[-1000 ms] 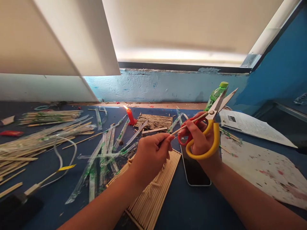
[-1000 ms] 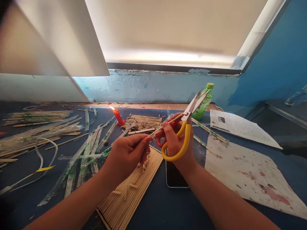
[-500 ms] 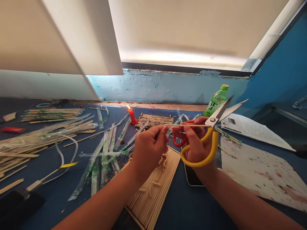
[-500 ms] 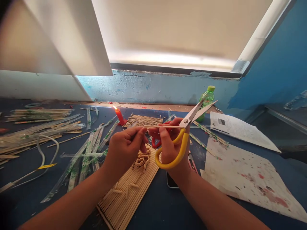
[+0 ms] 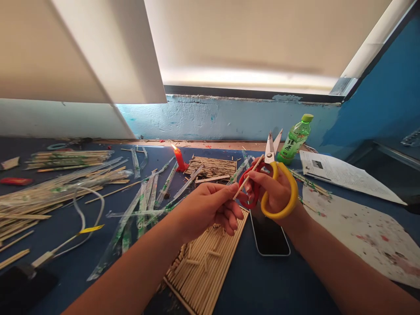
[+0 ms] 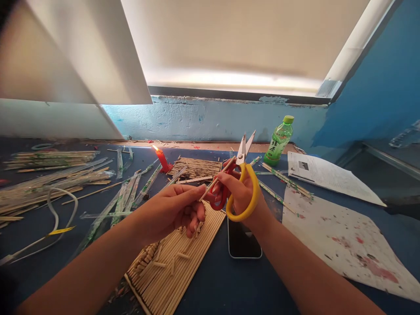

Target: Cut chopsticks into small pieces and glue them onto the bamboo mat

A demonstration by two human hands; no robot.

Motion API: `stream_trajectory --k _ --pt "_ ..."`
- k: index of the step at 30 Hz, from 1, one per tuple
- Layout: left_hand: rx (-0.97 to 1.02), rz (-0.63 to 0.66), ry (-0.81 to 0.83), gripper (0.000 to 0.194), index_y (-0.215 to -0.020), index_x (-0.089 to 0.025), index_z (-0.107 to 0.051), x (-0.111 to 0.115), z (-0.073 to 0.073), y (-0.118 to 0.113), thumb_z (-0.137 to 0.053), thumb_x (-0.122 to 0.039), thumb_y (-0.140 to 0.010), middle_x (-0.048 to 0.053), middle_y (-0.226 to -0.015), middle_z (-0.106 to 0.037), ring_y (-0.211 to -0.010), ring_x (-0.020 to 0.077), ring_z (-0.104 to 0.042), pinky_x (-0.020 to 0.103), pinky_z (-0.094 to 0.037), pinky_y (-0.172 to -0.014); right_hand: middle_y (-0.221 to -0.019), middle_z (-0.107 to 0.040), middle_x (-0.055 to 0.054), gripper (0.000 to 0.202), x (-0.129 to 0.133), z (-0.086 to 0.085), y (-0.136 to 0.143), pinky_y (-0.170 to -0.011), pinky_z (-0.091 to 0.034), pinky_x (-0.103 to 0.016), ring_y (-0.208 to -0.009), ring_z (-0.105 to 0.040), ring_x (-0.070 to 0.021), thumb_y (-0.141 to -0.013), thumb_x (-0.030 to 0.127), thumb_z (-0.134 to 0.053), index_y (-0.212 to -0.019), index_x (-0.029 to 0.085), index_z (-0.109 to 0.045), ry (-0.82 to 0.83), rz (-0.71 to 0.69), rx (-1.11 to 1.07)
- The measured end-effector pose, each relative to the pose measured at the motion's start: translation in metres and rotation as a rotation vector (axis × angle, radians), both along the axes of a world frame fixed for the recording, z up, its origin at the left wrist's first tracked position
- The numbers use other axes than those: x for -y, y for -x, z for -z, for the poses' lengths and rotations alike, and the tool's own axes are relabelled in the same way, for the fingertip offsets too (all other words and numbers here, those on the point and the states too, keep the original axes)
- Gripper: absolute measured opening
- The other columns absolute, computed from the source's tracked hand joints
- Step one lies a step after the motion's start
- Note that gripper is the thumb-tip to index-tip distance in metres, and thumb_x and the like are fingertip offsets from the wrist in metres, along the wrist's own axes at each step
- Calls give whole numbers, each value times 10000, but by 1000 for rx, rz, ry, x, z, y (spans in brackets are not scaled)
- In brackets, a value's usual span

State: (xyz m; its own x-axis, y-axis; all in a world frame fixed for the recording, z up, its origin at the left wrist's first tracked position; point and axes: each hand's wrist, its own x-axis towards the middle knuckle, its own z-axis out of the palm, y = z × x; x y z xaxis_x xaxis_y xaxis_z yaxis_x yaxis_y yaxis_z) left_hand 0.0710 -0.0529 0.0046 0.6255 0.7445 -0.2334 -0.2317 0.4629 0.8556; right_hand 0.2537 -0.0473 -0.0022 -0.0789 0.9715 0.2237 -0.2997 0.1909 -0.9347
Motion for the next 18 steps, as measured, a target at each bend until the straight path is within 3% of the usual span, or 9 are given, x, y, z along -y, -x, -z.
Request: stream_trajectory --k 4,7,13,18 --pt "-21 47 15 312 -887 -112 -706 1 3 0 -546 -354 -1003 12 -578 -661 -401 76 -587 159 -533 -399 -605 -616 13 118 1 2 0 -469 -477 -224 -492 -559 -110 -908 224 -621 -797 189 -601 22 -55 37" --pt "-17 34 29 319 -827 -118 -692 1 4 0 -554 -348 -1000 -5 -554 -633 -377 60 -550 143 -506 -378 -617 -629 10 101 0 2 -1 -465 -475 -223 -492 -561 -112 -903 228 -631 -812 192 -607 20 -45 48" --pt "-34 10 41 248 -877 -107 -704 2 0 -1 -565 -276 -993 15 -623 -657 -440 57 -564 145 -520 -428 -653 -663 9 72 -2 6 -3 -480 -498 -240 -502 -583 -123 -902 249 -645 -876 199 -600 19 -50 62" --pt "-4 57 -12 173 -895 -108 -720 4 0 0 -699 -279 -901 49 -731 -709 -533 75 -622 183 -565 -530 -636 -638 17 91 -1 6 -4 -495 -499 -251 -516 -587 -130 -916 255 -632 -856 200 -592 5 -41 121"
